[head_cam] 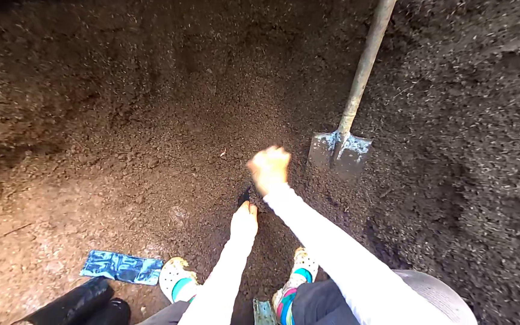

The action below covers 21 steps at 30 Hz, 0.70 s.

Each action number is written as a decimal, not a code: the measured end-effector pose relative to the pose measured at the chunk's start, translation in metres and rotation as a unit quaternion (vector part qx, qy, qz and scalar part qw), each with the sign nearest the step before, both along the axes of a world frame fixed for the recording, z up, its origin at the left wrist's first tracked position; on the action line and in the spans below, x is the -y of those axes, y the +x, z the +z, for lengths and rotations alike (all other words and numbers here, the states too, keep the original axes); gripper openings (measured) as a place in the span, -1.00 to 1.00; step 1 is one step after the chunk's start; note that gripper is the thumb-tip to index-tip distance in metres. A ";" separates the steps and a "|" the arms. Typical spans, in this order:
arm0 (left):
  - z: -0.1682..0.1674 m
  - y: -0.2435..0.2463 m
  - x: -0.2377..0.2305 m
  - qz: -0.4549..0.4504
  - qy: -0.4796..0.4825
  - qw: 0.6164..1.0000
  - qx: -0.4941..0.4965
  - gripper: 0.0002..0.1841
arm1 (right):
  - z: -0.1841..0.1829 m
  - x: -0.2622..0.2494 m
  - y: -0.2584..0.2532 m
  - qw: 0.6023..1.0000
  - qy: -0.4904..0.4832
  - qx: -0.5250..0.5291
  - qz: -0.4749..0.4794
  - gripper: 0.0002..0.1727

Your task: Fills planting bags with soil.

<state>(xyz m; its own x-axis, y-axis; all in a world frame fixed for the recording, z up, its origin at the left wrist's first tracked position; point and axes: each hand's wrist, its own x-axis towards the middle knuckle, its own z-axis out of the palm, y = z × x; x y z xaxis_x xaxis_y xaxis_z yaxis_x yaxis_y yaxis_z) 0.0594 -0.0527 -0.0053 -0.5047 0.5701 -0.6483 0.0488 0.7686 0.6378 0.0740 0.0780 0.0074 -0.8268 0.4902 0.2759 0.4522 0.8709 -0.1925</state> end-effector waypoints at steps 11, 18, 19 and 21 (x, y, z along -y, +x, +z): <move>-0.002 0.004 -0.024 0.187 -0.005 0.956 0.224 -0.03 | -0.007 -0.062 0.048 0.815 -0.482 0.321 -0.007 -0.20; -0.002 0.011 -0.032 0.201 0.018 0.975 0.096 -0.24 | -0.020 -0.036 0.055 0.880 -0.385 0.277 0.017 -0.44; -0.004 0.011 -0.032 0.198 0.027 0.977 0.077 -0.24 | -0.019 -0.030 0.056 0.894 -0.347 0.282 0.008 -0.48; -0.011 0.009 -0.028 0.158 0.020 0.986 0.037 -0.25 | -0.020 -0.024 0.063 0.915 -0.309 0.260 0.006 -0.46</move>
